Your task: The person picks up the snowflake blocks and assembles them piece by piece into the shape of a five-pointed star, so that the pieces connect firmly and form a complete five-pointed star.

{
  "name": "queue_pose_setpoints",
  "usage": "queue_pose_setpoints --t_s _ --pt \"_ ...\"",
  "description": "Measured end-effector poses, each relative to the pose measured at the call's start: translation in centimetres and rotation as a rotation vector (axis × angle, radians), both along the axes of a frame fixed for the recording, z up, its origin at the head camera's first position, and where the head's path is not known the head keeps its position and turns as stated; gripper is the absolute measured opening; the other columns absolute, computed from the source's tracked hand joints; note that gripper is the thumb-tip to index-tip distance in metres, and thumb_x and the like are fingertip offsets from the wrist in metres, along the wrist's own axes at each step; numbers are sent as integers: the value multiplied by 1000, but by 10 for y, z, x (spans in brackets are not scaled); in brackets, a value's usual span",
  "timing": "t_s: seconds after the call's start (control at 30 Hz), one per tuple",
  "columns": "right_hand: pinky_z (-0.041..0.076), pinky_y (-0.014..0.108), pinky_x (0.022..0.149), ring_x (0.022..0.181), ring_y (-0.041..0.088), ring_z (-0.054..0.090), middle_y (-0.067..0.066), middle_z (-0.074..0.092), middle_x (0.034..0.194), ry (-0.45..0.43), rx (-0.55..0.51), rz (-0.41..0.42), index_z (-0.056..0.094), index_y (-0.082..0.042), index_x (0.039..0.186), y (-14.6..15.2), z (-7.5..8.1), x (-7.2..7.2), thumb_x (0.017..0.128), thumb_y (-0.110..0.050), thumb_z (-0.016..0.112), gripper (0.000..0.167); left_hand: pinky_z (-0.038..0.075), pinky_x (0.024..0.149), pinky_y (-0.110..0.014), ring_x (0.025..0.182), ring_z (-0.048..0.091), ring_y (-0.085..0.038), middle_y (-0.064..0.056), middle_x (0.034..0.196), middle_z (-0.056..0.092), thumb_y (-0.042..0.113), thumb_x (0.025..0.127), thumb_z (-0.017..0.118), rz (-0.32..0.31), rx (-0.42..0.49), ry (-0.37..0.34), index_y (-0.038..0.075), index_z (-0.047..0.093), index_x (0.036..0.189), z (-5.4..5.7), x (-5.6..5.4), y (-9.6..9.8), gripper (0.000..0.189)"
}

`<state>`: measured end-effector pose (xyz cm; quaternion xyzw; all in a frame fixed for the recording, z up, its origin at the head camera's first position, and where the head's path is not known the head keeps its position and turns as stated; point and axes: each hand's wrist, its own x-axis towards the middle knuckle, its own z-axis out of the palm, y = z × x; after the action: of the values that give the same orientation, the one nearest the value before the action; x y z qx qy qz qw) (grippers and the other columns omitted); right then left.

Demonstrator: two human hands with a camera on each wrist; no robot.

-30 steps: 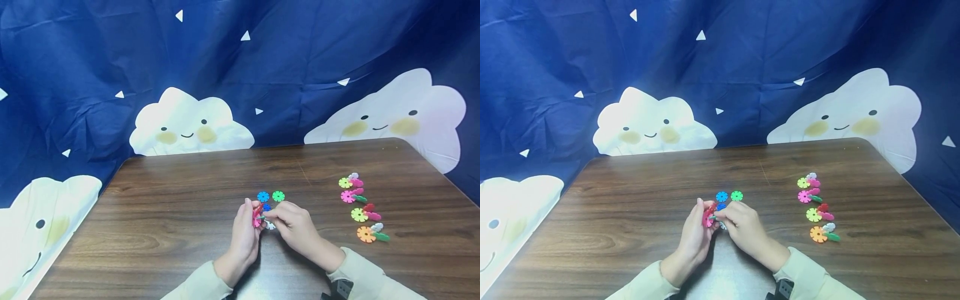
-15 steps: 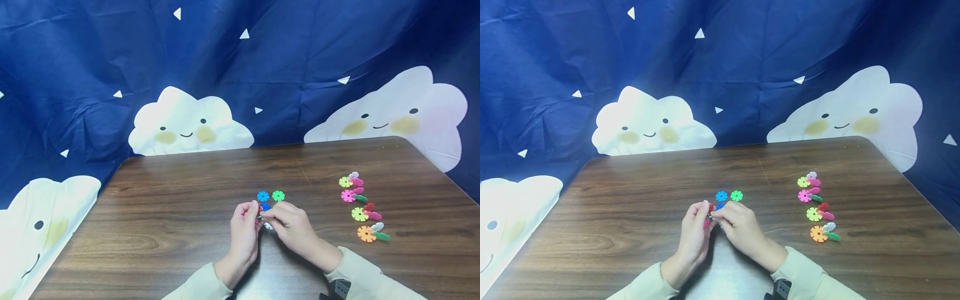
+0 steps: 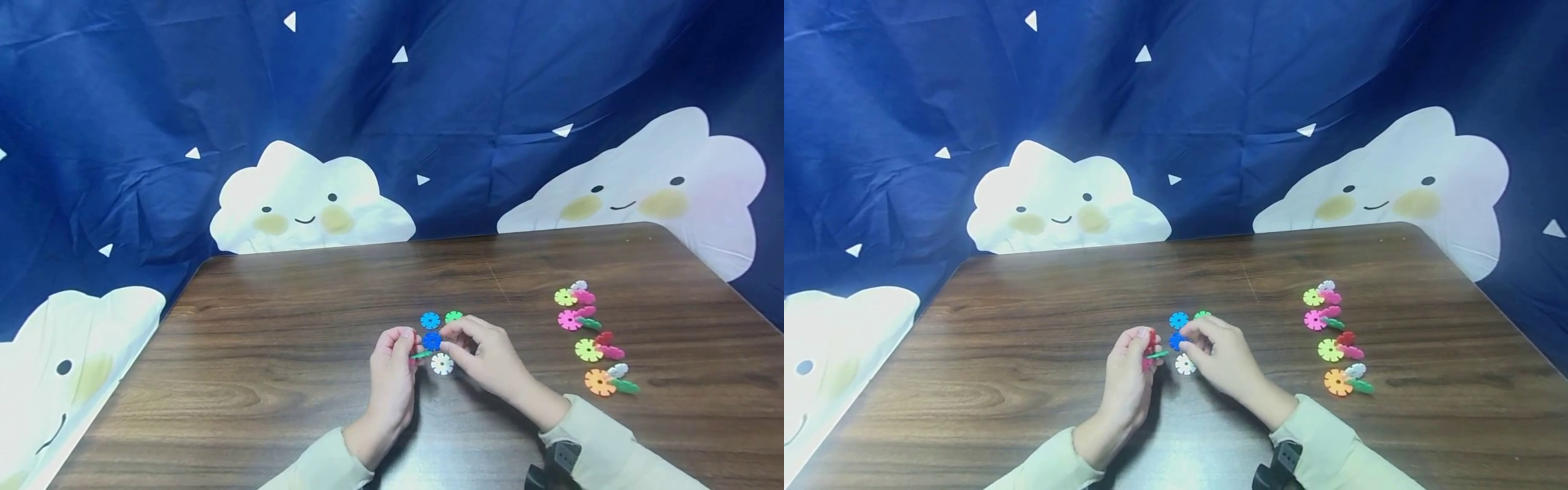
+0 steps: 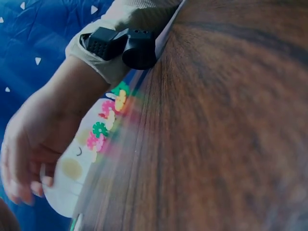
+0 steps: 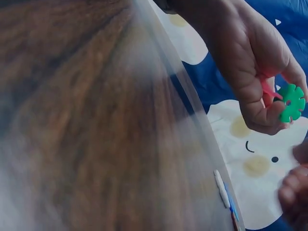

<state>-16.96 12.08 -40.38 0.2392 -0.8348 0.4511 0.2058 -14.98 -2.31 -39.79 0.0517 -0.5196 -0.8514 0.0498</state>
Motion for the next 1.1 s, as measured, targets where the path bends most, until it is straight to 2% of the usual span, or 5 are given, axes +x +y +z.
queue_pose_setpoints --t_s 0.23,0.53,0.67,0.8,1.1 --pt "41 19 55 62 3 46 -3 56 74 -252 228 4 66 -7 84 1 -6 -2 72 -14 76 17 44 59 -17 66 49 -6 0 75 52 2 89 49 -43 -10 35 4 53 84 1 3 -1 7" --pt "41 24 61 67 9 46 -4 52 72 -286 324 -63 64 -10 79 -4 -9 -7 65 -20 81 24 44 57 -13 65 50 -5 3 71 54 -1 84 52 -59 3 97 8 55 79 -1 4 -3 11" --pt "37 25 58 65 11 43 -3 48 69 -304 367 -84 62 -10 76 -7 -8 -9 65 -24 82 26 39 53 -11 62 47 -3 4 69 53 -3 82 53 -48 -59 139 -3 54 82 -1 6 -4 2" --pt "36 25 55 62 12 42 -2 46 68 -323 398 -106 59 -11 72 -10 -8 -10 65 -21 79 24 39 53 -11 61 46 -2 3 70 52 -6 80 54 -40 -152 182 -16 50 89 0 8 -4 14" --pt "41 28 57 66 16 46 1 49 72 -403 452 -116 56 -10 73 -13 -1 -11 57 -15 75 26 47 56 -12 67 54 -3 0 77 57 -9 78 58 -56 -278 286 -12 53 89 -6 11 -6 13"
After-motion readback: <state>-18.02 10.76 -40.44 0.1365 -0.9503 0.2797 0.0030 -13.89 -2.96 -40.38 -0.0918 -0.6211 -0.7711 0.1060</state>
